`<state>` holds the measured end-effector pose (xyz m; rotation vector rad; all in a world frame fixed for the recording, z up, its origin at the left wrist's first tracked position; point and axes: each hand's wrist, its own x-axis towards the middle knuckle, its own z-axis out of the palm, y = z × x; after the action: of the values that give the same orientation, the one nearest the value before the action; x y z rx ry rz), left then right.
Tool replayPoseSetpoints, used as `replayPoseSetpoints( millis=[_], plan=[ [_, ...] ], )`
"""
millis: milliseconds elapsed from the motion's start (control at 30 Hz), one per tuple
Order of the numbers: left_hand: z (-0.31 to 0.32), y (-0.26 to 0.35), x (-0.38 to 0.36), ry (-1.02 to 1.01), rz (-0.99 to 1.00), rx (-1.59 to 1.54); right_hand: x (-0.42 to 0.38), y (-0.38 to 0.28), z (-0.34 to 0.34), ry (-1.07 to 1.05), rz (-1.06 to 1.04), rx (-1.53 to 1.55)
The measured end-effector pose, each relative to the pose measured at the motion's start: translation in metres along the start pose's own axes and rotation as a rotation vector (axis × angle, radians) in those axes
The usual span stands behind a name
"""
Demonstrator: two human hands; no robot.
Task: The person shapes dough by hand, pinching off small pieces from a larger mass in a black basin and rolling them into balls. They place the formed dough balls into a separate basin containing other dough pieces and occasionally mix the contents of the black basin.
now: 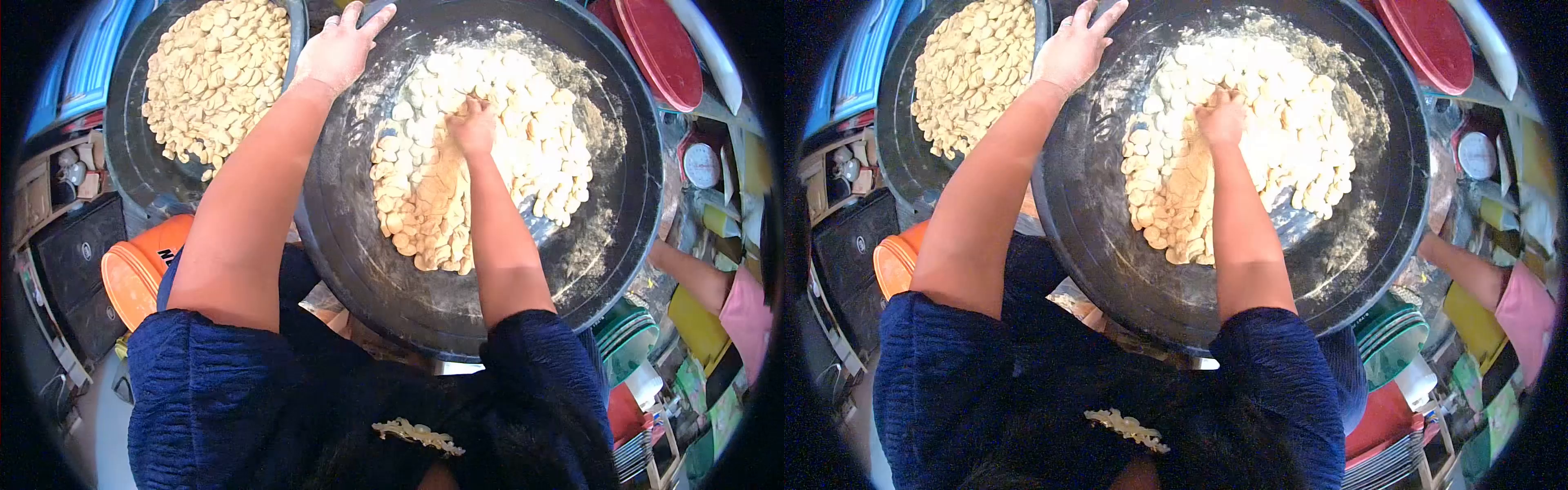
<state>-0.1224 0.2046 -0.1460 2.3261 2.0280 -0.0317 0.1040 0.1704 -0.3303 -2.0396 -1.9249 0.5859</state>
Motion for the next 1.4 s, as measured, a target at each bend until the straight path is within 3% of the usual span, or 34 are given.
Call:
replayPoseSetpoints(
  millis=[33, 67, 133, 200, 267, 300, 333, 367, 433, 467, 500, 567, 600, 633, 700, 733, 800, 833, 900, 933, 967, 1033, 1100, 1167, 1200, 1233, 1300, 1367, 1400],
  plan=[
    [-0.001, 0.001, -0.001, -0.016, -0.002, -0.013, -0.002, -0.006, 0.006, 0.104, 0.009, -0.184],
    [0.001, 0.0, -0.001, -0.013, -0.003, 0.001, -0.004, -0.011, 0.011, 0.108, 0.01, -0.177],
    [-0.004, 0.005, -0.003, -0.005, -0.019, -0.025, -0.009, -0.01, 0.023, 0.093, -0.203, -0.24],
    [0.0, 0.004, -0.006, 0.01, -0.037, -0.051, -0.021, 0.004, 0.04, -0.152, -0.44, -0.102],
    [0.027, -0.009, -0.004, 0.063, -0.099, -0.042, -0.051, -0.026, 0.007, -0.605, -0.486, -0.239],
    [0.02, -0.008, -0.018, 0.049, -0.124, -0.115, -0.064, -0.029, 0.001, -0.772, -0.649, -0.219],
    [0.02, -0.008, -0.036, 0.068, -0.136, -0.143, -0.084, -0.023, -0.009, -0.652, -0.797, -0.102],
    [0.022, -0.006, -0.055, 0.087, -0.145, -0.169, -0.081, -0.022, -0.01, -0.633, -0.804, -0.102],
    [0.016, 0.005, -0.092, 0.034, -0.229, -0.167, -0.068, -0.021, -0.012, -0.812, -0.352, 0.41],
    [0.018, 0.01, -0.101, 0.036, -0.232, -0.172, -0.054, -0.018, -0.019, -0.712, -0.046, 0.393],
    [0.018, 0.014, -0.11, 0.037, -0.241, -0.148, -0.052, -0.024, -0.021, -0.706, -0.052, 0.399],
    [0.019, 0.016, -0.112, 0.025, -0.252, -0.106, -0.053, -0.044, -0.016, -0.278, 0.107, -0.106],
    [0.018, 0.016, -0.11, 0.02, -0.249, -0.101, -0.063, -0.058, -0.001, -0.329, 0.078, -0.319],
    [0.016, 0.017, -0.109, 0.007, -0.263, -0.079, -0.077, -0.068, 0.012, -0.336, 0.081, -0.317],
    [0.018, 0.017, -0.112, -0.008, -0.277, -0.06, -0.099, -0.081, 0.026, -0.431, -0.289, -0.437],
    [0.019, 0.016, -0.112, 0.007, -0.264, -0.064, -0.094, -0.08, 0.023, -0.43, -0.289, -0.44],
    [0.021, 0.014, -0.112, 0.02, -0.262, -0.073, -0.082, -0.072, 0.017, -0.662, -0.26, 0.014],
    [0.021, 0.014, -0.113, 0.021, -0.256, -0.062, -0.078, -0.064, 0.022, -0.671, -0.263, 0.012],
    [0.022, 0.014, -0.113, 0.019, -0.249, -0.054, -0.067, -0.053, 0.026, -0.344, 0.139, 0.084],
    [0.024, 0.014, -0.113, 0.024, -0.252, -0.06, -0.073, -0.063, 0.03, -0.242, 0.077, -0.178],
    [0.024, 0.014, -0.113, 0.029, -0.256, -0.066, -0.075, -0.065, 0.036, -0.248, 0.078, -0.179],
    [0.023, 0.014, -0.113, 0.009, -0.262, -0.071, -0.08, -0.066, 0.045, -0.262, -0.123, -0.234],
    [0.023, 0.013, -0.11, 0.006, -0.268, -0.072, -0.071, -0.048, 0.035, -0.387, -0.242, -0.169],
    [0.026, 0.013, -0.111, 0.018, -0.26, -0.042, -0.062, -0.031, 0.022, -0.484, -0.42, 0.238],
    [0.024, 0.013, -0.112, -0.001, -0.262, -0.034, -0.056, -0.033, 0.011, -0.47, -0.256, 0.302],
    [0.026, 0.015, -0.112, -0.009, -0.262, -0.037, -0.061, -0.035, 0.016, -0.476, -0.25, 0.3],
    [0.026, 0.012, -0.111, 0.036, -0.248, -0.035, -0.071, -0.055, 0.032, -0.373, -0.226, -0.3],
    [0.028, 0.012, -0.11, 0.032, -0.255, -0.035, -0.078, -0.063, 0.036, -0.365, -0.271, -0.366],
    [0.031, 0.012, -0.111, 0.033, -0.259, -0.023, -0.088, -0.06, 0.034, -0.537, -0.407, -0.251]
  ],
)
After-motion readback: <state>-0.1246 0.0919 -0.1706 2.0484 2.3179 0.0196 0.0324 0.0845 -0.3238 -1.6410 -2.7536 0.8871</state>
